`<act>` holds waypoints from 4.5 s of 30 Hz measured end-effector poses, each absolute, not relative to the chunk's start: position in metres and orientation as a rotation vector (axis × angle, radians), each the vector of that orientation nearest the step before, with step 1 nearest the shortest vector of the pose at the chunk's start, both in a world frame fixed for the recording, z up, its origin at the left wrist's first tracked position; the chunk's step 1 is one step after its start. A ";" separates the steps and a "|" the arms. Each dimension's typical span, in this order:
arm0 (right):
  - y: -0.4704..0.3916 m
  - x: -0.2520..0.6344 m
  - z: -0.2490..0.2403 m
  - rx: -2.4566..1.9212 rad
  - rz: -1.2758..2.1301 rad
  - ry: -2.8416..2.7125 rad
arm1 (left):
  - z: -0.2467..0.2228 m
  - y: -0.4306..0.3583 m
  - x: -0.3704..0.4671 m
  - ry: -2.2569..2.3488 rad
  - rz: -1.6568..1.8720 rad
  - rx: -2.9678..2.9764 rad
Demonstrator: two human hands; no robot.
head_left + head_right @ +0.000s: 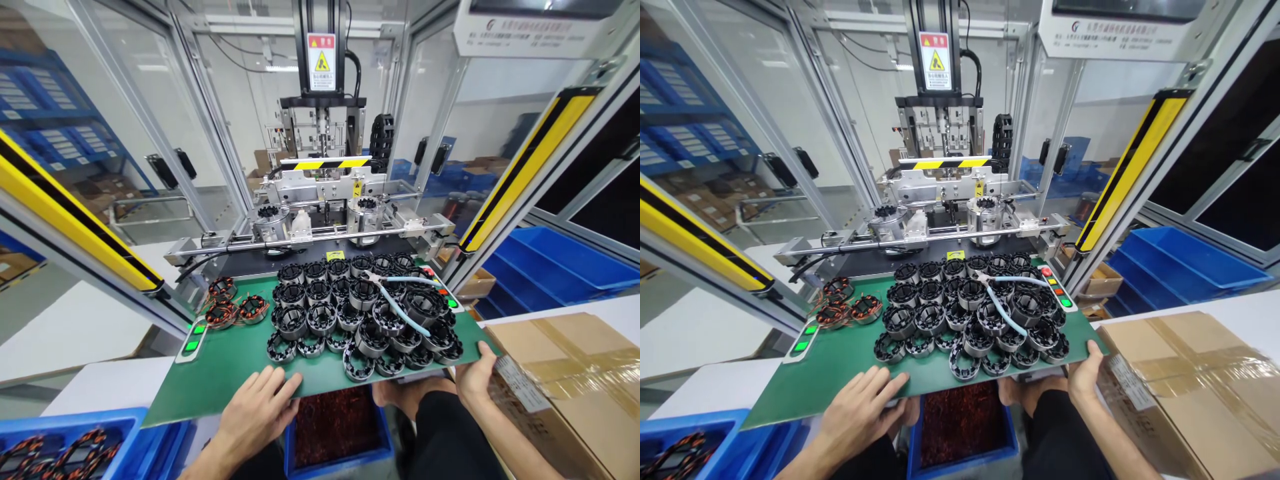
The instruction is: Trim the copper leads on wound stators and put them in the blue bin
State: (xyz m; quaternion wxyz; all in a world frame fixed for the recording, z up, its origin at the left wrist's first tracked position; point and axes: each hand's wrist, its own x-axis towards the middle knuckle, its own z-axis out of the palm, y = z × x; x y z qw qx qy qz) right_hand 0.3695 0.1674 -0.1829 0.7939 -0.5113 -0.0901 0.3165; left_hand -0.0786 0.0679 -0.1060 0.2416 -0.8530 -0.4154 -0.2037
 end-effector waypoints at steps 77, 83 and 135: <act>0.167 0.374 -0.186 -1.108 0.726 -0.181 | -0.108 0.068 -0.077 -1.156 -0.605 -2.341; 0.168 0.374 -0.186 -1.096 0.714 -0.181 | -0.108 0.068 -0.076 -1.157 -0.589 -2.334; 0.167 0.372 -0.183 -1.096 0.740 -0.133 | -0.105 0.069 -0.075 -1.154 -0.630 -2.327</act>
